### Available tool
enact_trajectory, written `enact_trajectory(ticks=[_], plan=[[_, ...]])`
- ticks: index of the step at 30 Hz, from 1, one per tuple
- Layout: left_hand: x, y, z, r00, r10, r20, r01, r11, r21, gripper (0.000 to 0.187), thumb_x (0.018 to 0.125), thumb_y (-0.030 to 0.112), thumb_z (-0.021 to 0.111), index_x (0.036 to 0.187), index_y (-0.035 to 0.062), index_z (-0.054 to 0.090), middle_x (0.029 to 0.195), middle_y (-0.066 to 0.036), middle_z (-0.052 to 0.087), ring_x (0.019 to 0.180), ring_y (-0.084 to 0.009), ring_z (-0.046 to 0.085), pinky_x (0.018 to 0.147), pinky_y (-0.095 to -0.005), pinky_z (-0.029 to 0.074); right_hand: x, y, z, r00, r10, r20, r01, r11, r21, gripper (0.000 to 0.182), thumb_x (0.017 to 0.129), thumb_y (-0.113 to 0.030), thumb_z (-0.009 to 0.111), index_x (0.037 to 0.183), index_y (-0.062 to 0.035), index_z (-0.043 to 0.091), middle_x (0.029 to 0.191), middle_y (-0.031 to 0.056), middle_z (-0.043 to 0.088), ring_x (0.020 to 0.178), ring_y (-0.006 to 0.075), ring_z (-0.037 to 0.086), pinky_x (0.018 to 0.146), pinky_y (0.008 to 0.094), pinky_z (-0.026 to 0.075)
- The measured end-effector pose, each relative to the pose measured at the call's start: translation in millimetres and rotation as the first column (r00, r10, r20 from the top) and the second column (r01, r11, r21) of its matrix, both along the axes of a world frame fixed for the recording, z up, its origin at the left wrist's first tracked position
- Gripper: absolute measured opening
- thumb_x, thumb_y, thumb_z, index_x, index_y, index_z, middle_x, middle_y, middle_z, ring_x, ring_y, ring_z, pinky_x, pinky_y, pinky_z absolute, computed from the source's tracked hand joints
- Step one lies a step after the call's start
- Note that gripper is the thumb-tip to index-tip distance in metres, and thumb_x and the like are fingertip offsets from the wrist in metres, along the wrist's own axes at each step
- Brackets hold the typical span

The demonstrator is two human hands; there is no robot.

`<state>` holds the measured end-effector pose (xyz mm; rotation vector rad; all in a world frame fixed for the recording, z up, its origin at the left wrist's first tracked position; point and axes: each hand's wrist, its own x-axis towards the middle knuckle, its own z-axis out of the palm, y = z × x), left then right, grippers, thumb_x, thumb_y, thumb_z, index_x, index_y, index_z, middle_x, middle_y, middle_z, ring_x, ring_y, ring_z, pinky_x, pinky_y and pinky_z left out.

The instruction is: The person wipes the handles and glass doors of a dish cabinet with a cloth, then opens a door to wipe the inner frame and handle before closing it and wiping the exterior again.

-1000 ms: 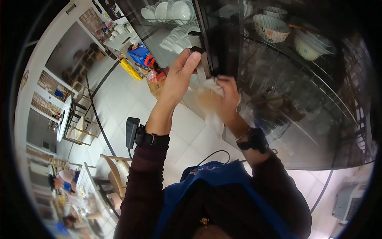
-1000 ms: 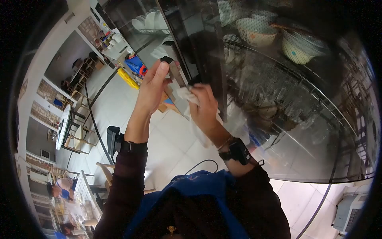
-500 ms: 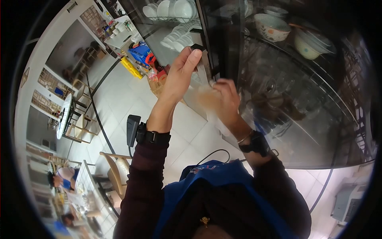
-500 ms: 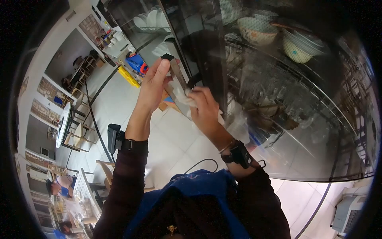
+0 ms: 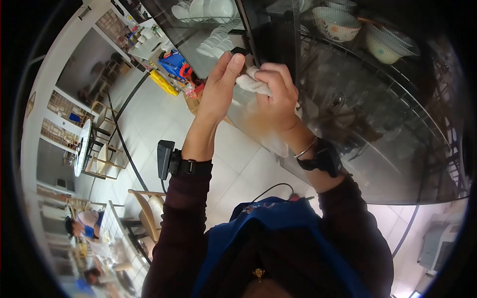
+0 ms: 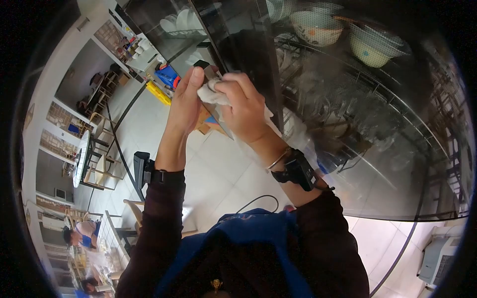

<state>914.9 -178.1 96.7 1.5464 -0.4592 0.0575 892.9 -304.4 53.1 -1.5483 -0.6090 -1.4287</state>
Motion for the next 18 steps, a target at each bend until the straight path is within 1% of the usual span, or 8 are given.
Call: enact_trajectory(ticks=[1, 4, 6, 10, 12, 14, 17, 18], plan=[[-3, 0, 5, 0.998, -0.066, -0.017, 0.066, 0.998, 0.015, 0.044, 0.091, 0.04, 0.045, 0.111, 0.0014, 0.052, 0.101, -0.005, 0.056, 0.094, -0.0124, 0.051, 0.084, -0.0265, 0.039, -4, -1, -9, 0.998, -0.009, -0.065, 0.007, 1.0, -0.026, 0.027, 0.063, 0.007, 0.056, 0.087, -0.005, 0.057, 0.088, 0.0103, 0.055, 0.076, 0.0279, 0.059, 0.064, 0.0321, 0.049], [-4, 0, 8, 0.999, -0.016, 0.05, 0.01, 0.993, 0.114, 0.043, 0.091, 0.041, 0.045, 0.111, 0.0039, 0.053, 0.103, -0.004, 0.056, 0.095, -0.0119, 0.05, 0.084, -0.0281, 0.039, -10, -4, -51, 0.987, -0.008, -0.164, -0.004, 0.998, -0.067, 0.027, 0.063, 0.008, 0.057, 0.086, -0.0046, 0.057, 0.088, 0.011, 0.055, 0.077, 0.029, 0.059, 0.065, 0.0322, 0.049], [-4, 1, 6, 0.998, -0.027, 0.05, 0.021, 0.995, 0.101, 0.043, 0.091, 0.042, 0.046, 0.111, 0.0049, 0.053, 0.103, -0.003, 0.056, 0.095, -0.0115, 0.05, 0.083, -0.0282, 0.039, -16, -5, -62, 0.97, 0.026, -0.242, -0.043, 0.997, -0.066, 0.026, 0.063, 0.008, 0.057, 0.086, -0.0044, 0.056, 0.09, 0.0121, 0.055, 0.077, 0.0305, 0.059, 0.066, 0.0332, 0.049], [-5, -3, 8, 0.998, -0.052, 0.026, 0.051, 0.998, 0.048, 0.042, 0.091, 0.042, 0.046, 0.111, 0.0057, 0.053, 0.104, -0.002, 0.056, 0.096, -0.0104, 0.049, 0.083, -0.0272, 0.038, -13, -12, -18, 0.963, 0.047, -0.265, -0.075, 0.993, -0.094, 0.024, 0.065, 0.006, 0.058, 0.087, -0.0048, 0.055, 0.089, 0.0119, 0.054, 0.077, 0.0308, 0.058, 0.064, 0.0334, 0.049], [1, -3, 4, 1.0, -0.025, -0.008, 0.025, 1.0, 0.011, 0.042, 0.091, 0.042, 0.046, 0.111, 0.0057, 0.053, 0.104, -0.002, 0.056, 0.096, -0.0103, 0.049, 0.083, -0.027, 0.038, -2, -5, 16, 0.993, 0.037, -0.111, -0.039, 0.999, -0.015, 0.024, 0.066, 0.004, 0.059, 0.087, -0.0057, 0.055, 0.089, 0.0111, 0.054, 0.076, 0.0311, 0.057, 0.063, 0.0341, 0.048], [2, 1, -2, 0.998, 0.007, -0.057, -0.008, 1.0, -0.027, 0.041, 0.091, 0.041, 0.046, 0.111, 0.0057, 0.053, 0.104, -0.002, 0.055, 0.096, -0.0102, 0.049, 0.083, -0.0268, 0.038, 2, -1, 11, 0.994, 0.031, -0.105, -0.031, 0.999, 0.008, 0.023, 0.067, 0.004, 0.059, 0.088, -0.0061, 0.055, 0.089, 0.0107, 0.054, 0.076, 0.0314, 0.057, 0.063, 0.0345, 0.048], [2, 3, 5, 0.998, -0.07, 0.002, 0.07, 0.996, 0.054, 0.043, 0.091, 0.043, 0.046, 0.111, 0.0057, 0.053, 0.104, -0.002, 0.055, 0.096, -0.0106, 0.049, 0.085, -0.0287, 0.038, -4, -3, -21, 0.995, -0.01, -0.097, 0.007, 0.999, -0.032, 0.025, 0.067, 0.004, 0.058, 0.089, -0.0063, 0.055, 0.09, 0.0107, 0.054, 0.076, 0.0313, 0.057, 0.062, 0.0348, 0.048], [0, 2, 6, 0.998, -0.066, 0.011, 0.065, 0.996, 0.059, 0.044, 0.09, 0.044, 0.046, 0.111, 0.0058, 0.053, 0.105, -0.002, 0.055, 0.097, -0.0109, 0.049, 0.085, -0.0295, 0.038, -9, -5, -45, 0.979, 0.006, -0.206, -0.017, 0.999, -0.05, 0.025, 0.067, 0.003, 0.058, 0.089, -0.0061, 0.055, 0.091, 0.011, 0.054, 0.077, 0.0311, 0.058, 0.063, 0.0348, 0.048]])
